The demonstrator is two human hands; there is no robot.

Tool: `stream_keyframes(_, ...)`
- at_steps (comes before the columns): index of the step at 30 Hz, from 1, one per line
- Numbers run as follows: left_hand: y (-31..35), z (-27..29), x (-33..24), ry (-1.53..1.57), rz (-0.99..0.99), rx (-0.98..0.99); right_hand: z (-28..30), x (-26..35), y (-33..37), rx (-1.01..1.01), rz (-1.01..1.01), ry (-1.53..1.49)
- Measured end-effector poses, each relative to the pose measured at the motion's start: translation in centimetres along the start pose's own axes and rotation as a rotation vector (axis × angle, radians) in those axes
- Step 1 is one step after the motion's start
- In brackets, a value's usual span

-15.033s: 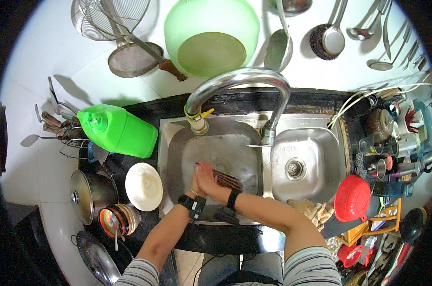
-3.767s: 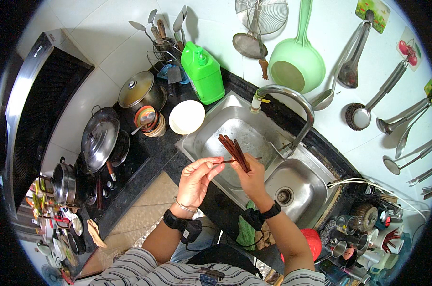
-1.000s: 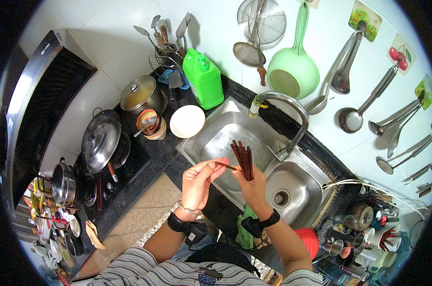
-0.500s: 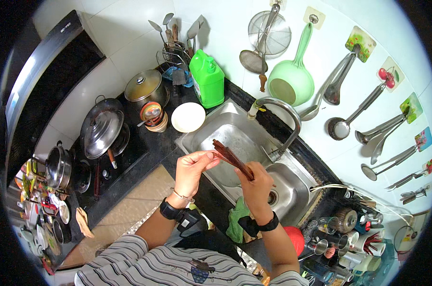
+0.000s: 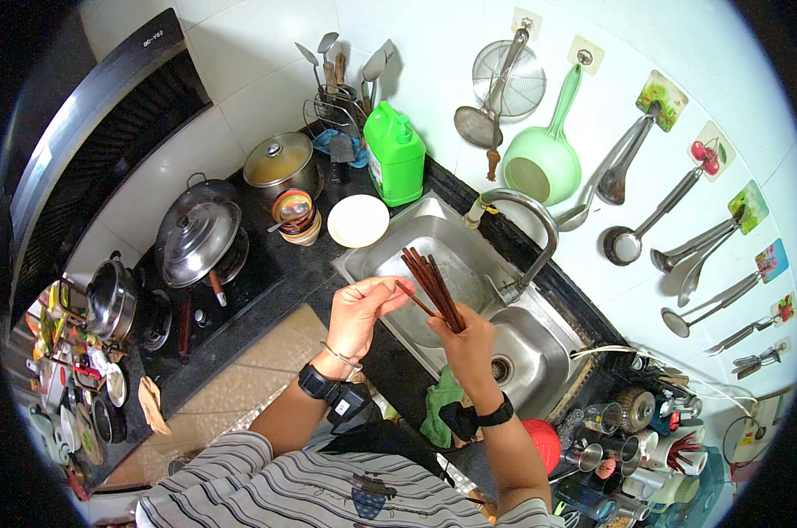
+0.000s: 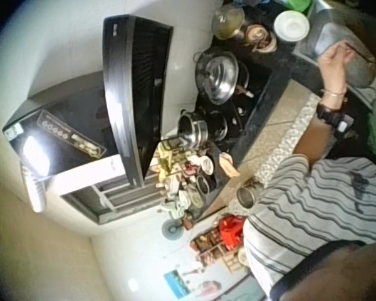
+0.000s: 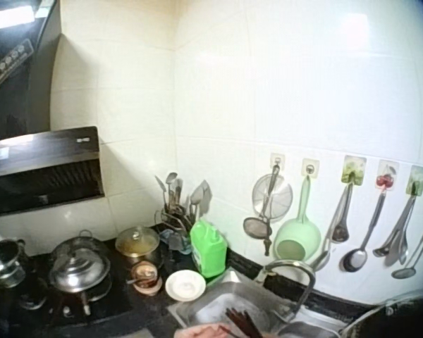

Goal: The person rinses a cloth, moves kitchen items, wipes a sink drain, and then washes several chopsticks in a sink filled with soapy water.

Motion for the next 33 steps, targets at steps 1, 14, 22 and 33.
stream_keyframes(1, 0.1, 0.1, 0.0, 0.0, 0.013, -0.009, -0.2, 0.0, 0.0, 0.01, -0.002, -0.008)
stream_keyframes(14, 0.8, 0.2, 0.0, 0.036, 0.051, 0.003, -0.3, 0.9, 0.8, 0.029, -0.018, -0.05)
stream_keyframes(22, 1.3, 0.1, -0.4, 0.011, 0.059, -0.002, 0.0, 1.2, 1.1, 0.012, 0.027, -0.04)
stream_keyframes(33, 1.4, -0.8, 0.2, 0.144, 0.098, 0.0, 0.5, 1.3, 1.0, -0.011, 0.056, 0.017)
Point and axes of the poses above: each hand's wrist, its own y-axis away from the middle knuckle, its own z-axis out of the back of the hand, x = y × z, the point moved 10 cm from there along -y, towards the middle knuckle, and after that the axes turned 14 degrees about x, right-handed, at the moved point
